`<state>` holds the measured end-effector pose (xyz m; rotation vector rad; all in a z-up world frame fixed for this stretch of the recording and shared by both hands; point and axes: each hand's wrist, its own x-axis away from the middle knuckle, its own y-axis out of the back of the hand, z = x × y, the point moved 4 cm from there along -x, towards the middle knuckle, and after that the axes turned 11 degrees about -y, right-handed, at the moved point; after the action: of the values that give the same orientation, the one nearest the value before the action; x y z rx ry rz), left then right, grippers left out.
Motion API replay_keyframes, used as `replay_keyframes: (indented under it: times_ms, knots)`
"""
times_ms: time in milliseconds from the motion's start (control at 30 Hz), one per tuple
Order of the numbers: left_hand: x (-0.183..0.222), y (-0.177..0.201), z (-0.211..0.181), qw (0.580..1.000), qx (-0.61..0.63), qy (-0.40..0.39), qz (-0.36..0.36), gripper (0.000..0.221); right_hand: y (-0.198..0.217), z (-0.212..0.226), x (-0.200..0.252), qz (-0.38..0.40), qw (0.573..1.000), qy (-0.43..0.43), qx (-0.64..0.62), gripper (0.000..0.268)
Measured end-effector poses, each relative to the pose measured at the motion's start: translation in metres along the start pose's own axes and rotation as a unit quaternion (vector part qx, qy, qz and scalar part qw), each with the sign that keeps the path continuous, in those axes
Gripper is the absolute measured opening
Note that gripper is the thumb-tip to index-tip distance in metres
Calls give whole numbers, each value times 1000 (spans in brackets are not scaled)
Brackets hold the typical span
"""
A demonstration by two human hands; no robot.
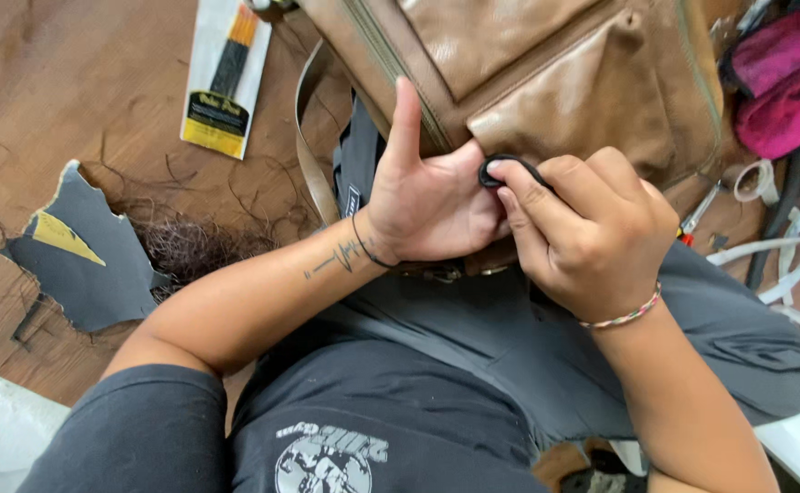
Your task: The person cleans a brown leather bag with a pink and grey cloth.
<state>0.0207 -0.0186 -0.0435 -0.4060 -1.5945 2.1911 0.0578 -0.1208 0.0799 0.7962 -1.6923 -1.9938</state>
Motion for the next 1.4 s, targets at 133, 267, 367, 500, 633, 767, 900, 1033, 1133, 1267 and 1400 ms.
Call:
replay_keyframes:
  times_ms: [133, 267, 367, 500, 633, 767, 900, 1033, 1133, 1267, 1400]
  knots:
    - [-4, -9, 1, 999, -27, 6, -27, 129, 4, -8, 20, 0, 1000, 4, 16, 21]
    - [-3, -8, -2, 999, -52, -5, 13, 128, -2, -10, 17, 27, 999, -1, 25, 25]
    - [-4, -10, 2, 999, -47, 5, -12, 129, -1, -6, 4, 24, 997, 14, 71, 32]
    - [0, -6, 3, 999, -19, -14, 46, 117, 3, -10, 0, 33, 993, 0, 115, 29]
    - [-8, -22, -2, 995, -65, 22, -75, 133, -1, -8, 7, 58, 996, -4, 71, 26]
    - [-8, -23, 1, 999, -48, 6, -25, 126, -3, -3, -12, 24, 996, 15, 83, 27]
    - [-1, 2, 4, 997, -39, -19, 58, 120, 3, -12, -10, 6, 992, -8, 126, 26]
    - [-1, 2, 5, 999, -34, -9, 1, 126, -6, -5, -10, 55, 998, -13, 36, 29]
    - [-3, 2, 3, 1000, -10, -5, 9, 131, -10, -3, -22, 28, 998, 17, 60, 27]
    - [-2, -1, 5, 998, -44, -20, 45, 120, -3, -21, -18, 19, 995, -16, 99, 23]
    - [-11, -32, -4, 993, -70, 21, -96, 132, -9, -10, -18, 46, 999, -3, 18, 28]
